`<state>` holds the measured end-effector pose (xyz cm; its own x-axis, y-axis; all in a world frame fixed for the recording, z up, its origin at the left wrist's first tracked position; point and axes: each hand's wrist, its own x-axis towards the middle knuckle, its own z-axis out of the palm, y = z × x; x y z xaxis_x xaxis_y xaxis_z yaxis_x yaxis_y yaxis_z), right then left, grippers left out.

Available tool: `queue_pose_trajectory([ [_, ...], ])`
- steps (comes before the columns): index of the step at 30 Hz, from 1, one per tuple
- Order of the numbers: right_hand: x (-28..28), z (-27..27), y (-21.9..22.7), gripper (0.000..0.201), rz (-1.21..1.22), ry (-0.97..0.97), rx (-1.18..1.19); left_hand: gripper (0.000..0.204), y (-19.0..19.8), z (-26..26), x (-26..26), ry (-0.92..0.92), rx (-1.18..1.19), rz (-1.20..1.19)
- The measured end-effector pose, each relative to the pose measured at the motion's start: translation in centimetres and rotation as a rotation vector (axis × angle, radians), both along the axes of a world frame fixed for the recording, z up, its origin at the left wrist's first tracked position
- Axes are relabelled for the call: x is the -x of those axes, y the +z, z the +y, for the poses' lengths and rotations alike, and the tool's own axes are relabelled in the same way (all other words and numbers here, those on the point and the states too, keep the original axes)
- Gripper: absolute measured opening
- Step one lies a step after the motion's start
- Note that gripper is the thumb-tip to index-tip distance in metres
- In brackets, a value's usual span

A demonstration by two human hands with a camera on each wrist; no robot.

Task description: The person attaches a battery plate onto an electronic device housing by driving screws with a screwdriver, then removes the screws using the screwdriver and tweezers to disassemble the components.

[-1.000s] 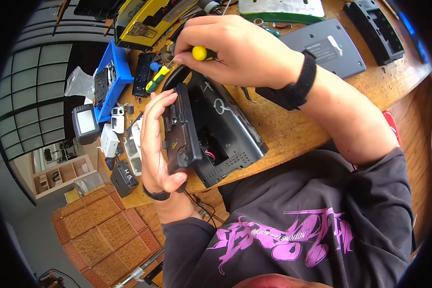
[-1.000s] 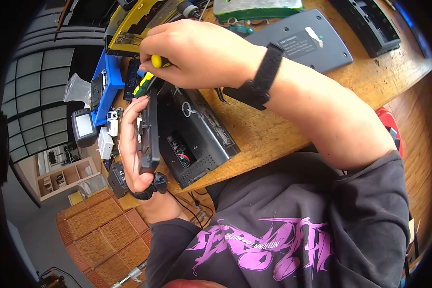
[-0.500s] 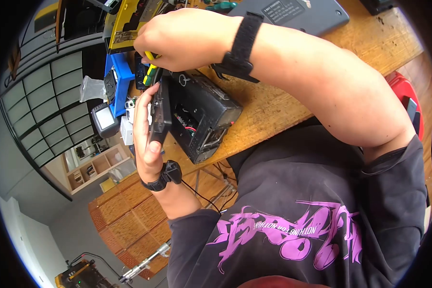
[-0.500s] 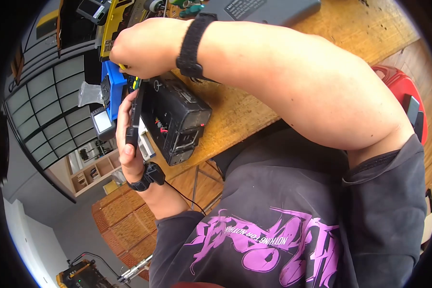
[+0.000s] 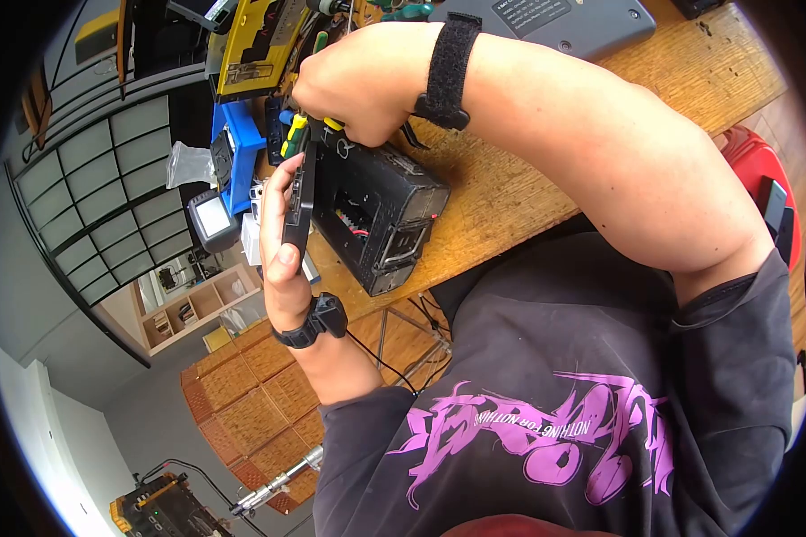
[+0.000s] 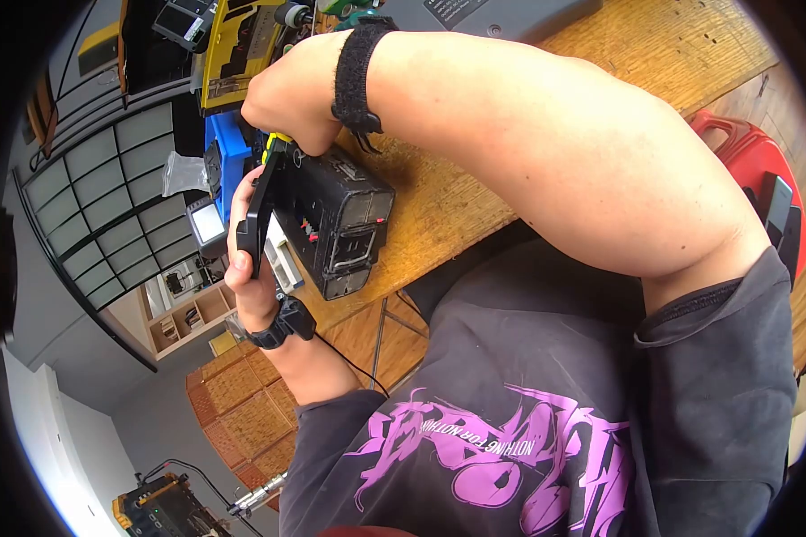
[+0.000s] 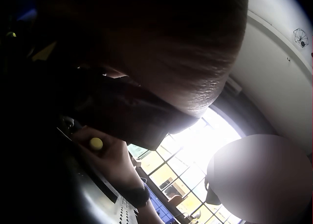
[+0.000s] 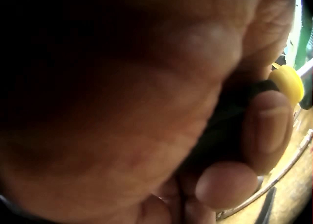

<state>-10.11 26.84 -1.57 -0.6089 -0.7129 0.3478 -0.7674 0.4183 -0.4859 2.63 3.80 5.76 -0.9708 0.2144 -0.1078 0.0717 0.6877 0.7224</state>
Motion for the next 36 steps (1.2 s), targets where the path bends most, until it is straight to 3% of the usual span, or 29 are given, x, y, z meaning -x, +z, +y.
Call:
queue_pose_trajectory([
  [4,0.1,-0.2,-0.2,0.029,-0.001,-0.005,-0.002,0.125,-0.7,0.0,-0.3,0.029,-0.026,0.005],
  [8,0.0,-0.3,-1.1,0.022,0.034,0.003,0.149,0.125,-0.9,0.0,-0.3,0.025,-0.031,-0.001],
  [29,-0.2,0.9,0.3,0.021,-0.002,0.049,0.121,0.116,-1.1,1.0,-1.3,-0.193,0.473,0.327],
  [36,0.7,-0.2,-0.5,0.021,0.042,0.076,0.076,0.139,-0.7,1.4,-2.0,-0.197,0.473,0.33],
])
